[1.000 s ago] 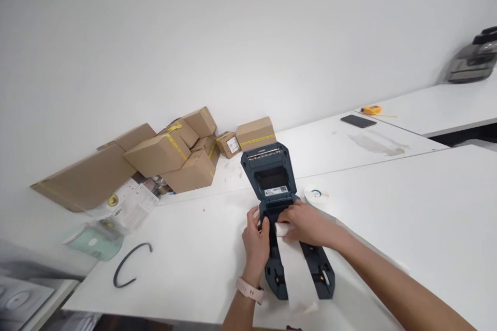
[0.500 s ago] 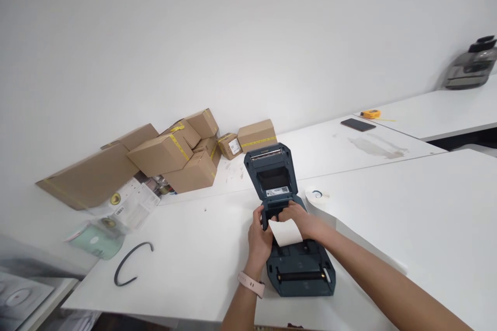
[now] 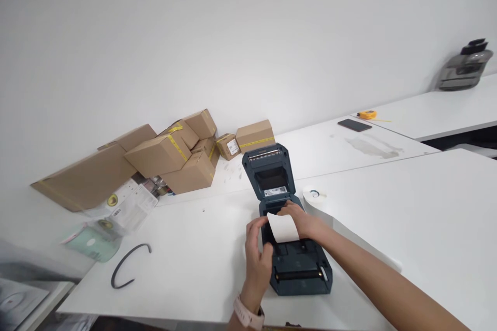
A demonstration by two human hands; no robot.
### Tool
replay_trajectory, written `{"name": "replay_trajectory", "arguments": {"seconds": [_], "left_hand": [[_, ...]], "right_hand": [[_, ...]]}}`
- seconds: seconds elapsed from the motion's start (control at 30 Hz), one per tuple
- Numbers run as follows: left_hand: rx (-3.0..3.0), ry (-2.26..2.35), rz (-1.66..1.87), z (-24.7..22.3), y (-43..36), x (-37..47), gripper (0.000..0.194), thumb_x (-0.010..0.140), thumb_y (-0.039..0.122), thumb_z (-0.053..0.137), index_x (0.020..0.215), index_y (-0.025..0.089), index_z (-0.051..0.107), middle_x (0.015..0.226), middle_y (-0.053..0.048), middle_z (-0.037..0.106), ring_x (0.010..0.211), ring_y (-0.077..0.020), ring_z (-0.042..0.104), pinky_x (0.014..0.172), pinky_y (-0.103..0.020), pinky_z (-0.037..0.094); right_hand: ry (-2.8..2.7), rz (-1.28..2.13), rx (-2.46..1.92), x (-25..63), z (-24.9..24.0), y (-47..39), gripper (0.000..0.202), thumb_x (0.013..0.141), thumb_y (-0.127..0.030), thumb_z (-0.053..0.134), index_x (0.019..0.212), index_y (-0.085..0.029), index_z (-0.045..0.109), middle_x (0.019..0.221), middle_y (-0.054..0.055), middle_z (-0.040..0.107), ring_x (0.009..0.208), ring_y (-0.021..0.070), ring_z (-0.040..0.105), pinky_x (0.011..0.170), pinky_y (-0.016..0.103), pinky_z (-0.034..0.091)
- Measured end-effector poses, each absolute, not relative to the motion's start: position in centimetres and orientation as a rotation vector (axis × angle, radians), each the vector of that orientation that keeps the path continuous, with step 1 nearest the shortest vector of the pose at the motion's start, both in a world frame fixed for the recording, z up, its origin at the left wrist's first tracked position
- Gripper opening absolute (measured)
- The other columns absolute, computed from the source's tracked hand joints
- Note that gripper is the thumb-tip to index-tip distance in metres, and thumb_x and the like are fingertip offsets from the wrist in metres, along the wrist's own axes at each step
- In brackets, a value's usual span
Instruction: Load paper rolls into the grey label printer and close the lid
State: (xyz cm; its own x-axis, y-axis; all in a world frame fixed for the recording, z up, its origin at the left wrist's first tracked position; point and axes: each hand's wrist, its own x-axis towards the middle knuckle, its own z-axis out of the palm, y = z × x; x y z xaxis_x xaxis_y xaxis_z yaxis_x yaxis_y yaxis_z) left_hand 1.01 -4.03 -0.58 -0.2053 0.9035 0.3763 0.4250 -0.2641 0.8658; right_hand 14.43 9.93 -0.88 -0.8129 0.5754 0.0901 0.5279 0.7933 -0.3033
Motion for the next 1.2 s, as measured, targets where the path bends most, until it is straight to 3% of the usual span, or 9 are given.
{"name": "replay_trajectory", "arguments": {"seconds": [0.1,0.2,0.4,0.67,0.8,0.9,1.0,1.1,1.2], "left_hand": [[1.702,1.494,1.36,-0.1,-5.8,1.8,0.049,0.077,0.009,0.055,0.125,0.02,0.059,0.127,-0.012,0.06,0.122,-0.0263,0.054,0.108,-0.041,0.043],[1.787,1.574,1.289,-0.2,-6.0,2.4,0.029,0.076,0.012,0.067,0.104,0.021,0.069,0.107,-0.009,0.069,0.106,-0.0262,0.061,0.097,-0.042,0.049],[2.2,1.47,1.575,-2.6,-6.6,3.0,0.008,0.081,0.013,0.068,0.077,0.02,0.07,0.072,-0.004,0.07,0.074,-0.0203,0.065,0.082,-0.041,0.054],[2.219,1.484,1.617,-4.5,-9.0,3.7,0.01,0.084,0.016,0.066,0.089,0.024,0.069,0.085,-0.003,0.077,0.086,-0.0213,0.072,0.09,-0.043,0.055],[2.266,1.494,1.606,-4.1,-9.4,3.9,0.012,0.084,0.014,0.065,0.088,0.025,0.067,0.086,-0.002,0.078,0.086,-0.0218,0.074,0.09,-0.042,0.056],[2.301,1.502,1.588,-4.0,-9.7,4.1,0.019,0.083,0.009,0.061,0.087,0.026,0.067,0.086,-0.002,0.078,0.086,-0.0217,0.073,0.087,-0.041,0.057],[2.316,1.488,1.617,-4.2,-10.0,4.5,0.025,0.081,0.005,0.057,0.088,0.026,0.067,0.085,-0.002,0.078,0.085,-0.0211,0.073,0.085,-0.04,0.058],[2.314,1.492,1.663,-4.5,-10.2,4.8,0.029,0.08,0.002,0.055,0.09,0.026,0.067,0.085,-0.001,0.078,0.086,-0.0206,0.073,0.085,-0.039,0.058],[2.3,1.515,1.654,-5.0,-10.3,4.9,0.028,0.08,0.003,0.057,0.09,0.027,0.068,0.083,-0.001,0.078,0.084,-0.0197,0.073,0.086,-0.038,0.059]], "right_hand": [[-2.888,0.354,-0.909,14.3,-0.5,9.8,0.012,0.075,-0.016,0.064,0.064,-0.018,0.068,0.074,0.01,0.075,0.074,0.0249,0.067,0.082,0.037,0.043],[-2.965,0.332,-0.93,14.2,0.4,9.5,0.013,0.073,-0.014,0.063,0.064,-0.017,0.071,0.074,0.011,0.075,0.074,0.0256,0.068,0.081,0.038,0.041],[-3.066,0.377,-0.854,14.5,2.3,8.9,0.011,0.072,-0.028,0.069,0.07,-0.019,0.075,0.074,0.008,0.076,0.081,0.0261,0.069,0.084,0.037,0.04],[-2.92,0.524,-0.712,15.8,4.7,8.5,0.019,0.079,-0.026,0.065,0.062,-0.02,0.069,0.064,0.001,0.07,0.067,0.0181,0.065,0.073,0.029,0.043],[-2.444,0.482,-0.728,16.8,8.6,9.1,0.039,0.101,-0.037,0.039,0.084,-0.021,0.07,0.085,0.004,0.073,0.08,0.018,0.065,0.076,0.03,0.047],[-1.822,0.284,-0.761,16.6,11.1,11.1,0.032,0.101,-0.041,0.041,0.103,-0.025,0.069,0.104,0.007,0.072,0.099,0.0231,0.063,0.092,0.041,0.047],[-1.704,0.257,-0.814,16.0,12.3,13.5,0.037,0.101,-0.045,0.04,0.118,-0.026,0.067,0.123,0.009,0.067,0.112,0.0258,0.057,0.101,0.048,0.042],[-1.751,0.325,-0.847,15.6,12.8,14.5,0.046,0.104,-0.047,0.031,0.108,-0.024,0.071,0.117,0.008,0.068,0.115,0.0256,0.055,0.101,0.046,0.041],[-1.727,0.293,-0.864,15.7,13.2,13.8,0.044,0.103,-0.045,0.036,0.09,-0.025,0.072,0.093,0.006,0.066,0.099,0.024,0.057,0.09,0.041,0.045]]}}
